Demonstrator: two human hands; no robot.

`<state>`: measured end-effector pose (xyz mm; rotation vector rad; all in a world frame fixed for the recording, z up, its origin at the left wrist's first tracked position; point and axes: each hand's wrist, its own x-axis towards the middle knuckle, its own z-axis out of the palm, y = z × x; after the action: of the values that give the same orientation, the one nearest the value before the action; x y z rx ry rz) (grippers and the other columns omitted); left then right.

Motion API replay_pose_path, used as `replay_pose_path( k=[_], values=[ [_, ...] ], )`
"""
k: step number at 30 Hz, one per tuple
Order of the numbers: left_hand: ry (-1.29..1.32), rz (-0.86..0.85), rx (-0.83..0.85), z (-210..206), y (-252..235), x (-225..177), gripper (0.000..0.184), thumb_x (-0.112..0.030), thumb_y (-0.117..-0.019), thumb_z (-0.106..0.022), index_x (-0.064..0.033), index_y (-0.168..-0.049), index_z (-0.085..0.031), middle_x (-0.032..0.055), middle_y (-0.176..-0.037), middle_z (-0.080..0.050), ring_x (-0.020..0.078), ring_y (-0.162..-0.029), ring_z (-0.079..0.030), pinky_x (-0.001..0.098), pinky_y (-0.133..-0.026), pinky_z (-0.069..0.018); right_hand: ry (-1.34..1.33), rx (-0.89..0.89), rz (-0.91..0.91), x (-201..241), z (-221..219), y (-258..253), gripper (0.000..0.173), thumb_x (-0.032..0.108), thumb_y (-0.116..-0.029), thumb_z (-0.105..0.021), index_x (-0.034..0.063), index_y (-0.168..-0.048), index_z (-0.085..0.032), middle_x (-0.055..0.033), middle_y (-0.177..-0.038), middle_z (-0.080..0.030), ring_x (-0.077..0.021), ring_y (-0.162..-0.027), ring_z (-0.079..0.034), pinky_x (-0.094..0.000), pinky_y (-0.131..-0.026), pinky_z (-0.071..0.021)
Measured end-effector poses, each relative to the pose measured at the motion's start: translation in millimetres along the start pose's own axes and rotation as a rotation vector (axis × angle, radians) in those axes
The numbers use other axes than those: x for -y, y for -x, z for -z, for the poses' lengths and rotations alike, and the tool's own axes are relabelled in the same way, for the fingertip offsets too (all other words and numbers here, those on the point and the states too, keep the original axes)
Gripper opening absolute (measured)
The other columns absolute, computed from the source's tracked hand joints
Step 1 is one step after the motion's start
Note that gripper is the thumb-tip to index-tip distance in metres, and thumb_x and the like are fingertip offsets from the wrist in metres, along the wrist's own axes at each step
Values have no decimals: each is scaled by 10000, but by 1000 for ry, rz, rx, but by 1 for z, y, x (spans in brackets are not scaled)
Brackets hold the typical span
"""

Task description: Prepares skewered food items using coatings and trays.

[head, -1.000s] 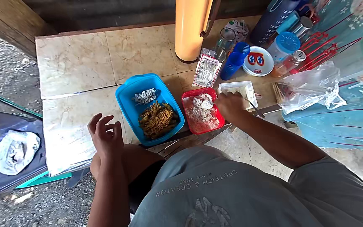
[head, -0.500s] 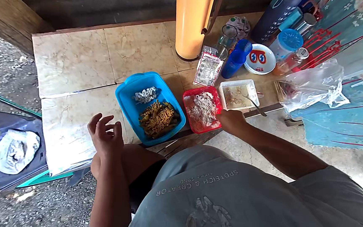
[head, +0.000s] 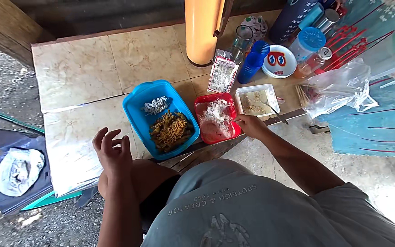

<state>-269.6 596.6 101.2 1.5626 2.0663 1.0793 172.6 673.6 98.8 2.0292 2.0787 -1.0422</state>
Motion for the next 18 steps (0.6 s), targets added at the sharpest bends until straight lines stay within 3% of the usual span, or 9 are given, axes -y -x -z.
replay_pose_path(
  k=[4,7,11,15,18],
  values=[
    [4,3,1,-1,1,-3,341,-185,-1032,-544,29,-1290,-603,255,-1534,-378,157,-976,-638,261,-753,-545,53,37,-1,0,11,4,323,207,-1112,-439,97,-1260,-705,-181,-1153,-733,-383,-1132,-686,-641,-974,-502],
    [15,-1,-7,1,2,-3,348,-189,-1025,-553,34,-1286,-605,254,-1521,-389,153,-971,-638,251,-747,-543,211,-5,-41,25,19,18,323,201,-1104,-446,138,-1292,-700,-156,-1266,-700,-380,-1198,-658,-637,-962,-508],
    [25,12,-14,1,3,-6,338,-176,-1027,-548,32,-1289,-600,254,-1522,-379,139,-978,-632,235,-749,-536,435,-145,-29,48,23,16,325,38,-1014,-530,93,-1295,-686,-191,-1327,-647,-440,-1119,-671,-647,-817,-545],
    [12,-1,-13,2,3,-6,350,-186,-1024,-555,41,-1286,-601,260,-1519,-392,157,-971,-640,255,-745,-544,501,-282,57,52,28,2,302,-47,-990,-539,18,-1245,-689,-224,-1291,-653,-471,-1103,-665,-646,-771,-545],
    [13,-13,-18,2,2,-2,361,-199,-1028,-557,50,-1286,-600,277,-1518,-397,200,-997,-644,293,-771,-553,509,-268,72,45,23,-10,301,-66,-975,-551,-20,-1248,-670,-257,-1283,-632,-497,-1096,-654,-655,-761,-547]
  ],
)
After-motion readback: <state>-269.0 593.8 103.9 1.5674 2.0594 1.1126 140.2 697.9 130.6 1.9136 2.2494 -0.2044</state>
